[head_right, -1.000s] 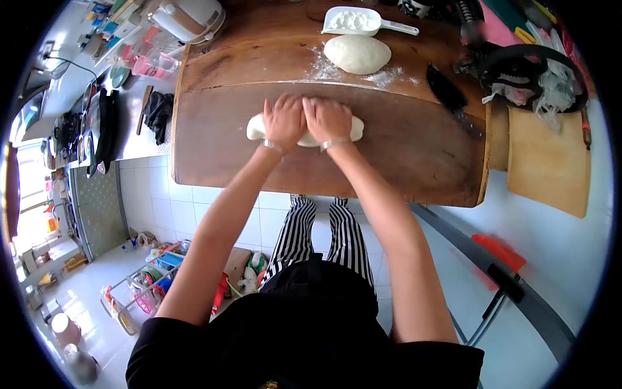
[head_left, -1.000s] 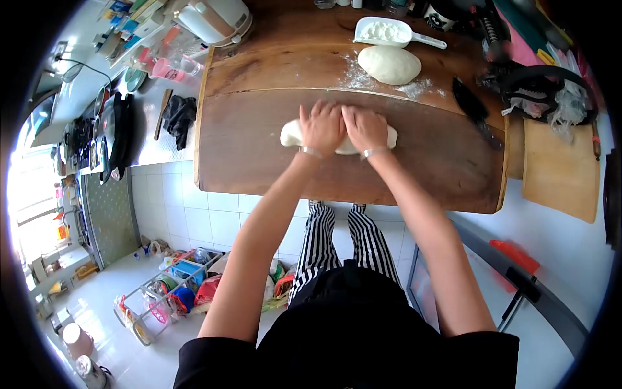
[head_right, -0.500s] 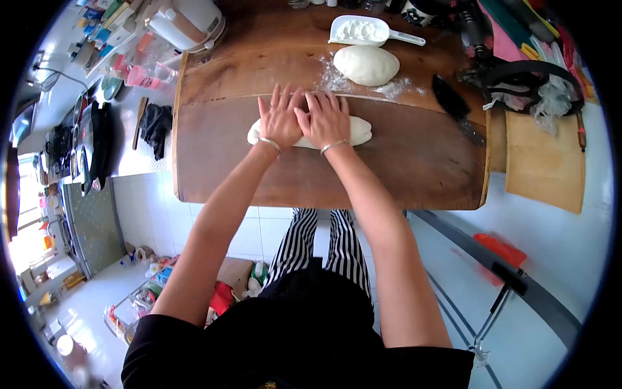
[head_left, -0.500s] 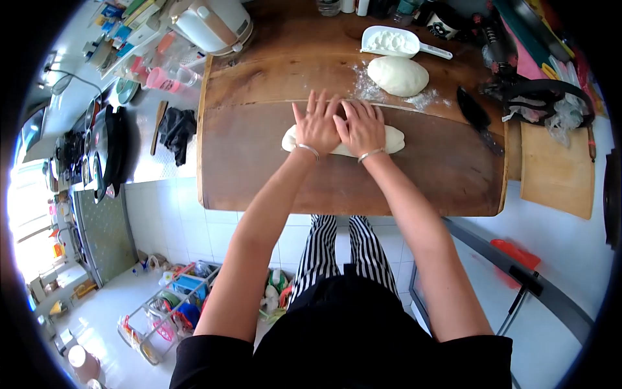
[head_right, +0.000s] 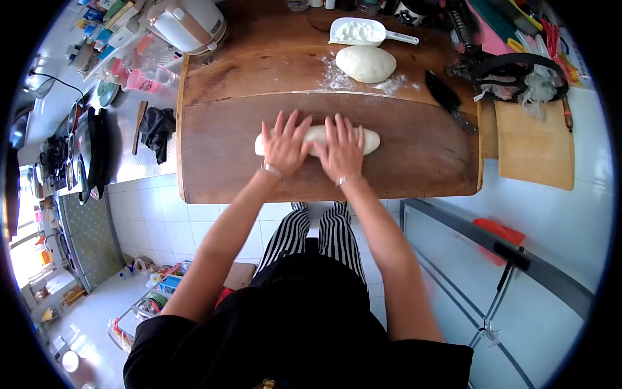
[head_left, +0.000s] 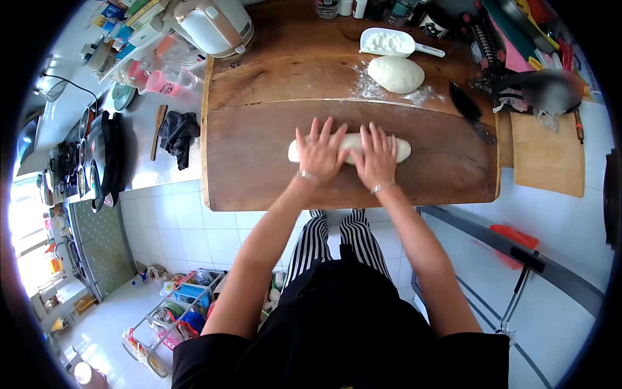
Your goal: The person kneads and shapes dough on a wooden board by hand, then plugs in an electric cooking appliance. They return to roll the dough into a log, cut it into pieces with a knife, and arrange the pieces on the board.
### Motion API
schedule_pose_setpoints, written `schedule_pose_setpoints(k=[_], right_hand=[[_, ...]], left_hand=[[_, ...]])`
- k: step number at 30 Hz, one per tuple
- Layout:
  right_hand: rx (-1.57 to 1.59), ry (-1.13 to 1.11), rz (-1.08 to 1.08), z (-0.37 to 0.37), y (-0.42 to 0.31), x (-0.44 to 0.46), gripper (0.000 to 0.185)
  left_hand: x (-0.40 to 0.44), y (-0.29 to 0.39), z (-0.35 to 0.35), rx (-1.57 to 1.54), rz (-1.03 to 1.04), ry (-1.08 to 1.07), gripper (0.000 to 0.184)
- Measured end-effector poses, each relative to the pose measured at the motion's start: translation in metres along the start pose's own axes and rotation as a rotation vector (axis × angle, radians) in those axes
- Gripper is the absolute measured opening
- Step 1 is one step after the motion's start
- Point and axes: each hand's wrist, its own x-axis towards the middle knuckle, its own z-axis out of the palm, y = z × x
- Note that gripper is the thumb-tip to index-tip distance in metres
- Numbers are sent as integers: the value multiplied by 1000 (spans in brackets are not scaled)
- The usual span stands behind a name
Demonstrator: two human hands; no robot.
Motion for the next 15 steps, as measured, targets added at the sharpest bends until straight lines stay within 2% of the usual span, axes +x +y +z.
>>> schedule_pose_setpoints(k=[2,3,4,6,7,8,9,10,11,12,13,15], right_hand=[[13,-143,113,8,9,50,60],[24,-238,185,4,7,72,59],[19,-229,188,-9,-3,92,59],[286,92,-103,-33,-34,118,47],[289,81,-94,-13,-37,108,47],[181,-49,29,8,-42,96,50],[70,-172,145,20,-44,89,54],[-16,-201,67,8,-46,70,53],[11,-144,-50,-7,-49,39,54],[20,-99,-68,-12,-48,8,54],[38,-12,-61,-13,-47,-23,53],[-9,8,6,-15,-55,-62,53]], left_hand=[[37,-11,-12,-10,-12,-42,57],[50,-16,-16,85,109,3,58],[59,-21,-17,181,228,48,60],[58,-21,-10,145,251,11,58],[50,-20,-3,110,275,-38,57],[34,-15,2,-4,174,-24,58],[15,-14,5,0,189,15,59],[-8,-12,6,17,218,20,57],[-35,-11,10,18,260,31,55],[-58,-6,2,24,305,49,54],[-78,-2,-2,-31,308,58,56],[-100,4,1,-40,265,81,60]])
